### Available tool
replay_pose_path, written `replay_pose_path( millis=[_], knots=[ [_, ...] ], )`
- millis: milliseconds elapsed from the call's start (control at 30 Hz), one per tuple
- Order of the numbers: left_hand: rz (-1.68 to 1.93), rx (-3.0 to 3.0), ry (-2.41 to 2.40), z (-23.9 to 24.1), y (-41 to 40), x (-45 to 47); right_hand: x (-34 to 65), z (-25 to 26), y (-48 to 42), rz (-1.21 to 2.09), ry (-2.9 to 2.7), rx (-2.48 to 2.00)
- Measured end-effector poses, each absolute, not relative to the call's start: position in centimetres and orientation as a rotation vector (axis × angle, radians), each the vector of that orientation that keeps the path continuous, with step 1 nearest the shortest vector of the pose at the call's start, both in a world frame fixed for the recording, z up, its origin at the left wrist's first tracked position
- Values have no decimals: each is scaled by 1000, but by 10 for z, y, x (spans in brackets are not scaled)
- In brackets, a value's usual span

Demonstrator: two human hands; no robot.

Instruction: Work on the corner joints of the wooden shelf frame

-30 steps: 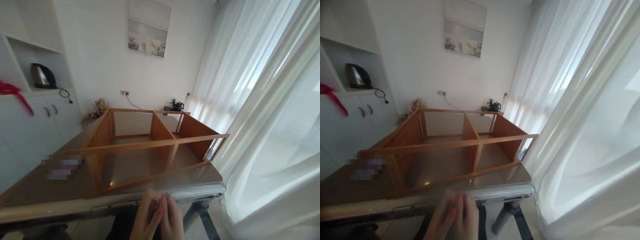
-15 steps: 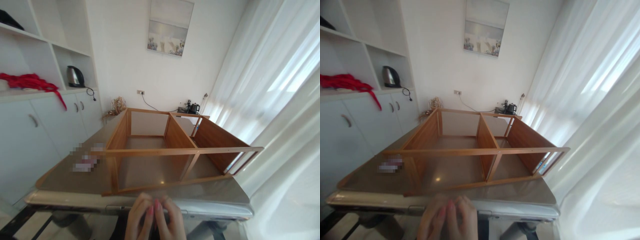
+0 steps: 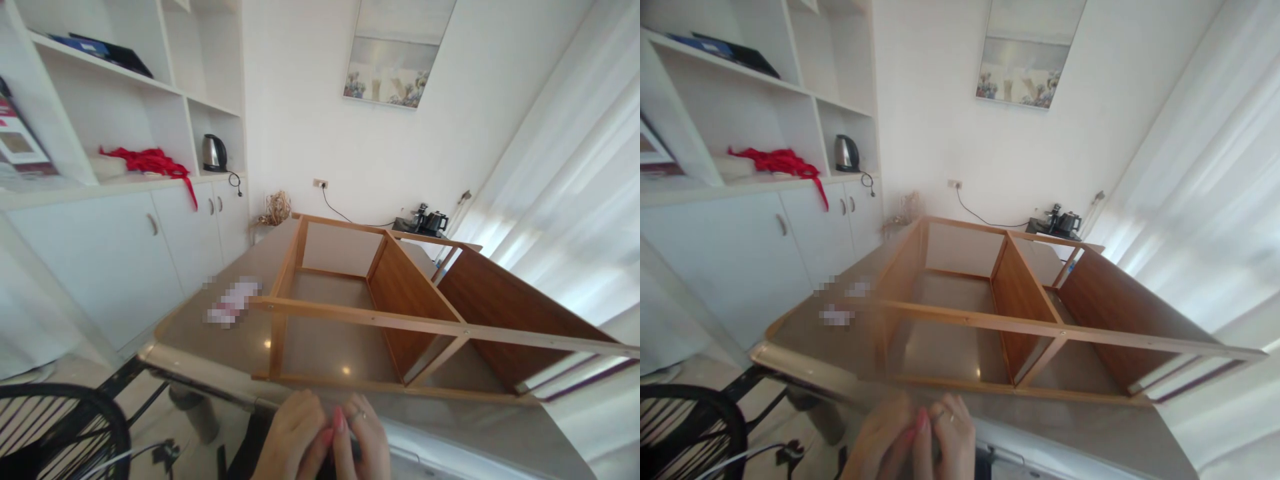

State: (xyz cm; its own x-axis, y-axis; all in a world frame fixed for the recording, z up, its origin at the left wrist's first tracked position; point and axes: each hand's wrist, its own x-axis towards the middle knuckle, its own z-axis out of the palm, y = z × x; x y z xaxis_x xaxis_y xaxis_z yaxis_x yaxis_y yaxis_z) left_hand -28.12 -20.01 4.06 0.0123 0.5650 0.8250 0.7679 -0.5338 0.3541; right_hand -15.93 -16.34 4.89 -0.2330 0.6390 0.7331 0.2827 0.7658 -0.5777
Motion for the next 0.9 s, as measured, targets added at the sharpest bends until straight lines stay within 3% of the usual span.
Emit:
replay_pose_path(
  millis=[300, 533, 900],
  knots=[
    [-1604, -1875, -1411, 16, -212, -314, -154, 48, -164, 638, -1830, -858],
    [-1427, -1357, -1747, -25, -209, -378, -141, 35, -146, 566, -1831, -979],
    [-1342, -1470, -1555, -23, -199, -393, -64, 21, -125, 683, -1112, -1227]
  ],
)
